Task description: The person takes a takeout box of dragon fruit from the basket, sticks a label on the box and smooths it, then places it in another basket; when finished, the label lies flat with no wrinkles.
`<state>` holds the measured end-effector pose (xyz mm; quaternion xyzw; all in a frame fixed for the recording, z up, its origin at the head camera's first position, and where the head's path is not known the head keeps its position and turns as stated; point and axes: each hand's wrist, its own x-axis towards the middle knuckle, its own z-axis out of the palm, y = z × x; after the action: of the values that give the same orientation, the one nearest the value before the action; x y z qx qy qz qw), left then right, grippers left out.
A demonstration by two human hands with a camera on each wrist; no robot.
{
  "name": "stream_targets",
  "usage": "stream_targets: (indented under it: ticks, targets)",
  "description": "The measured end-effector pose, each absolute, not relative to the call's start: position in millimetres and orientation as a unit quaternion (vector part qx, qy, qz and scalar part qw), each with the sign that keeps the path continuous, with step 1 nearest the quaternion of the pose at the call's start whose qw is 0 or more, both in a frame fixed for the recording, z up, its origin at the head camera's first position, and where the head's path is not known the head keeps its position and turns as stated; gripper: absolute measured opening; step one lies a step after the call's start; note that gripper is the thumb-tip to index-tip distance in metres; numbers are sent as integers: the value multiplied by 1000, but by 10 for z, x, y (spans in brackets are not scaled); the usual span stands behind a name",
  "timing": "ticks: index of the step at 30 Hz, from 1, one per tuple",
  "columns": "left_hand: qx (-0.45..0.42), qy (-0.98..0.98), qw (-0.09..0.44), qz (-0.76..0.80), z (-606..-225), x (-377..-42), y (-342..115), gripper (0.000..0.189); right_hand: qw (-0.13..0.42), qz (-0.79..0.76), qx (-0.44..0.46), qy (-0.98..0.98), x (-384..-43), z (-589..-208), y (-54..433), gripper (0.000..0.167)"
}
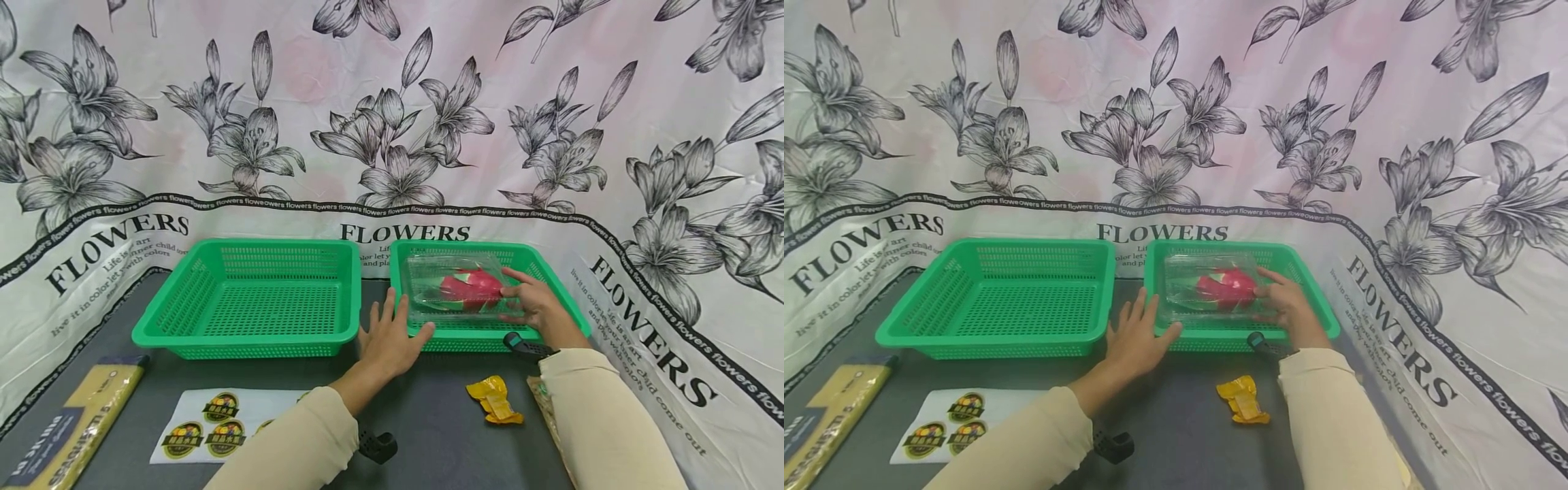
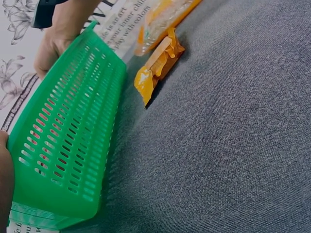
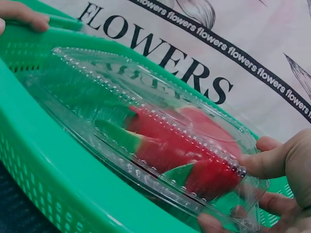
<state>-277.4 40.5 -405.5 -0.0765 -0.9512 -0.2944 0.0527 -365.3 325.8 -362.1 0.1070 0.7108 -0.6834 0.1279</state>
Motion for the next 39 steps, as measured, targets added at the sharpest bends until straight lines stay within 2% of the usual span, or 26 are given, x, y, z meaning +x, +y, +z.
stream_targets:
  ticks: [24, 39]
  targets:
    - [-72, -952, 50, -292, -4039, -2812, 410, 83, 102, -760, 118, 631, -3552, -3466, 3337, 63]
    - [-73, -951, 49, -298, -4059, -2787, 397, 83, 87, -781, 121, 606, -3370, -3190, 3327, 64]
